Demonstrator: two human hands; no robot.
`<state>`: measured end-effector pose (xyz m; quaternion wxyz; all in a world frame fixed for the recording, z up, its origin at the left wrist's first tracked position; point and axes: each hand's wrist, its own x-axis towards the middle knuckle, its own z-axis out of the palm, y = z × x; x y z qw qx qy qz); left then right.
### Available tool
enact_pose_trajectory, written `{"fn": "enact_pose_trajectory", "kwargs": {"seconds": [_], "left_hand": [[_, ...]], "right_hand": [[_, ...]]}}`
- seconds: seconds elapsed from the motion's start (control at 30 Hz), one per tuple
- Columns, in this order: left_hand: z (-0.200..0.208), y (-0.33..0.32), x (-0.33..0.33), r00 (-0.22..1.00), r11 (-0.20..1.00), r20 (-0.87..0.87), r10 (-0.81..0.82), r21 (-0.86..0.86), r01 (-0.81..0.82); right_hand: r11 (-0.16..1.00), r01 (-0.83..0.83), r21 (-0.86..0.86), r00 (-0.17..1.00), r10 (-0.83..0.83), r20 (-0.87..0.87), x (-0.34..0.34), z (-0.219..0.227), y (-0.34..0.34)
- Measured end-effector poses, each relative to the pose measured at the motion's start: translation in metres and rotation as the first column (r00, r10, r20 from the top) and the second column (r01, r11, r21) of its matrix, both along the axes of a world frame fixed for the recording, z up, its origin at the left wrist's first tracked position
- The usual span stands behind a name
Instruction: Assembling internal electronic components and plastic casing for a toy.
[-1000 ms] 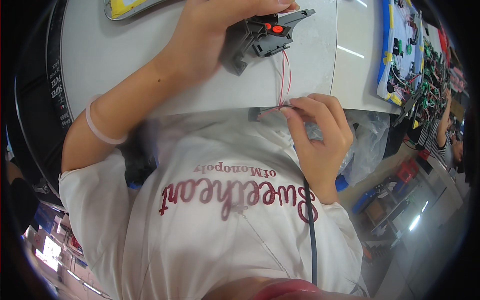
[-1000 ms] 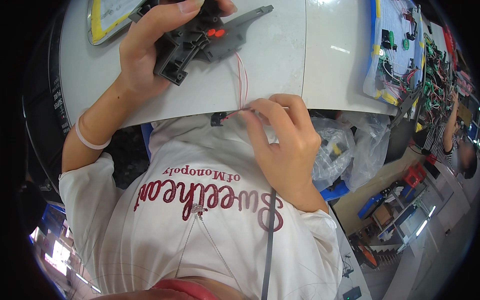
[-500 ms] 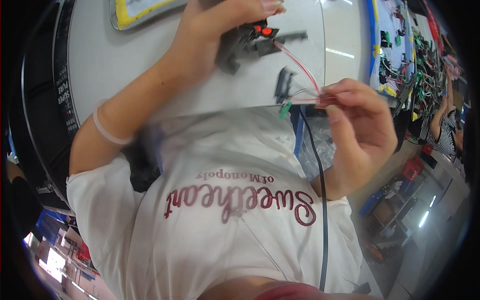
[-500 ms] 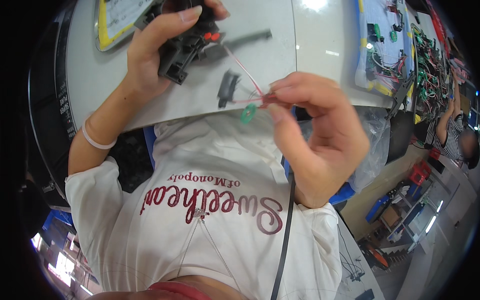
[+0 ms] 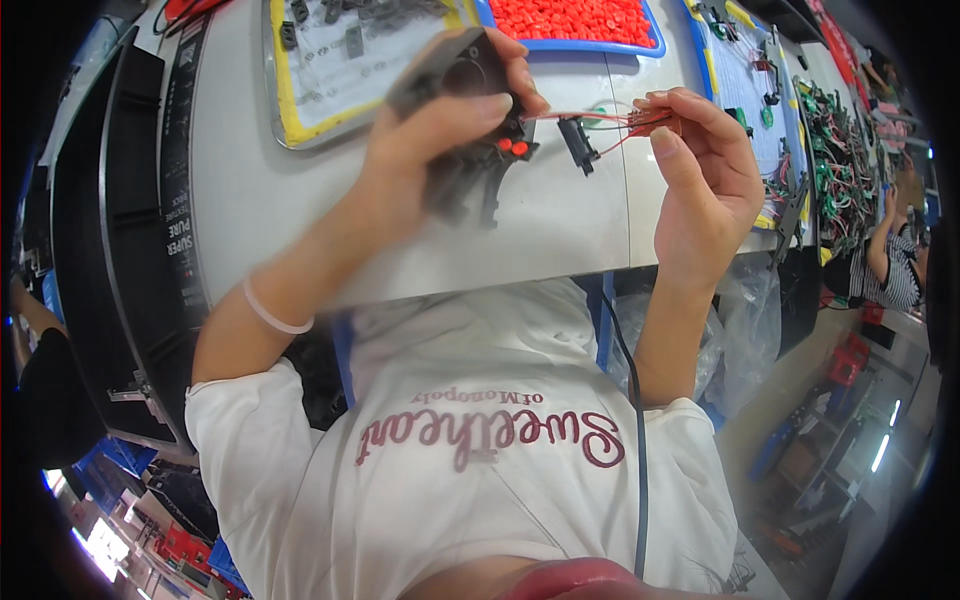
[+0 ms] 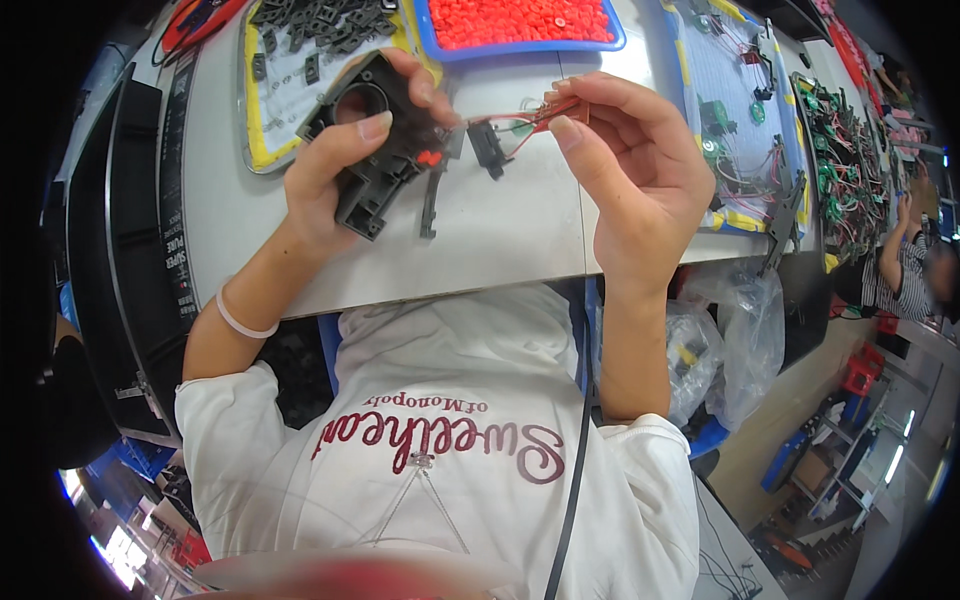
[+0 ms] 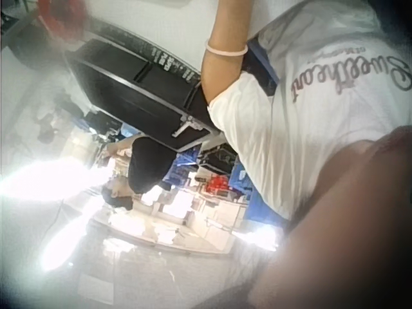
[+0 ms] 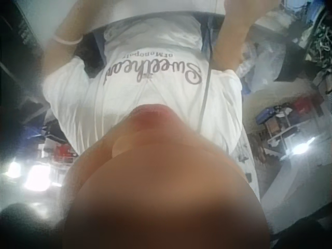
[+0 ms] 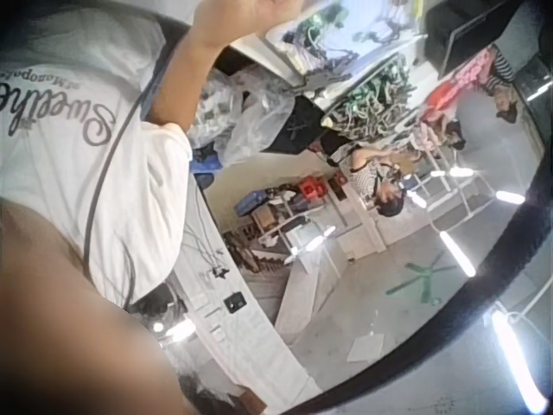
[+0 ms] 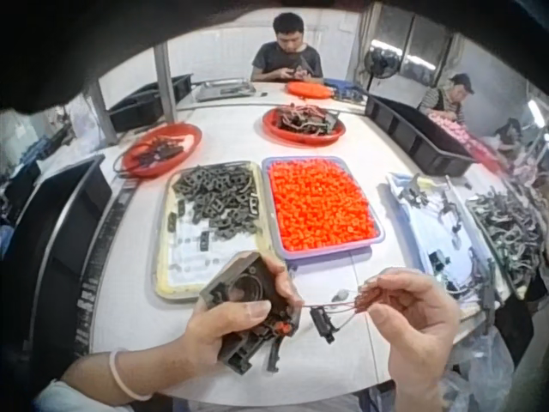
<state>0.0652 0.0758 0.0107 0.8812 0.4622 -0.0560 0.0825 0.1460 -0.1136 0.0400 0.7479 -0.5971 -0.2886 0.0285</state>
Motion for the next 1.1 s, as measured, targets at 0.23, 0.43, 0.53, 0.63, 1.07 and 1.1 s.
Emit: {"fn": "enact_pose_trajectory", "kwargs": {"seconds": [0.23, 0.43, 0.53, 0.63, 1.07, 1.1], "left_hand": [[0.007, 0.001, -0.001, 0.998, 0.997, -0.015, -0.059, -0.049, 0.058], [0.015, 0.001, -0.003, 0.999, 1.000, -0.052, 0.015, -0.016, -0.016], [0.018, 0.005, -0.002, 0.998, 0.997, -0.018, 0.052, 0.060, -0.051], [0.023, 0.012, -0.001, 0.998, 0.982, 0.008, 0.057, 0.178, -0.058], [0.033, 0.008, -0.002, 0.909, 0.913, -0.094, -0.406, 0.006, 0.408], [0.034, 0.008, -0.001, 0.919, 0.921, -0.068, -0.389, -0.018, 0.389]], "right_hand": [[0.999, 0.002, 0.049, 0.999, 0.000, -0.041, 0.011, 0.003, 0.010], [0.996, -0.010, 0.087, 0.996, 0.019, -0.093, 0.016, 0.006, 0.015], [0.994, -0.004, 0.112, 0.996, 0.014, -0.088, 0.018, 0.011, 0.018], [0.990, 0.002, 0.142, 0.997, 0.010, -0.080, 0.024, 0.013, 0.020], [0.991, -0.016, 0.134, 0.998, 0.024, -0.058, 0.023, 0.020, 0.027], [0.993, -0.037, 0.116, 0.998, 0.042, -0.044, 0.023, 0.019, 0.028]]}}
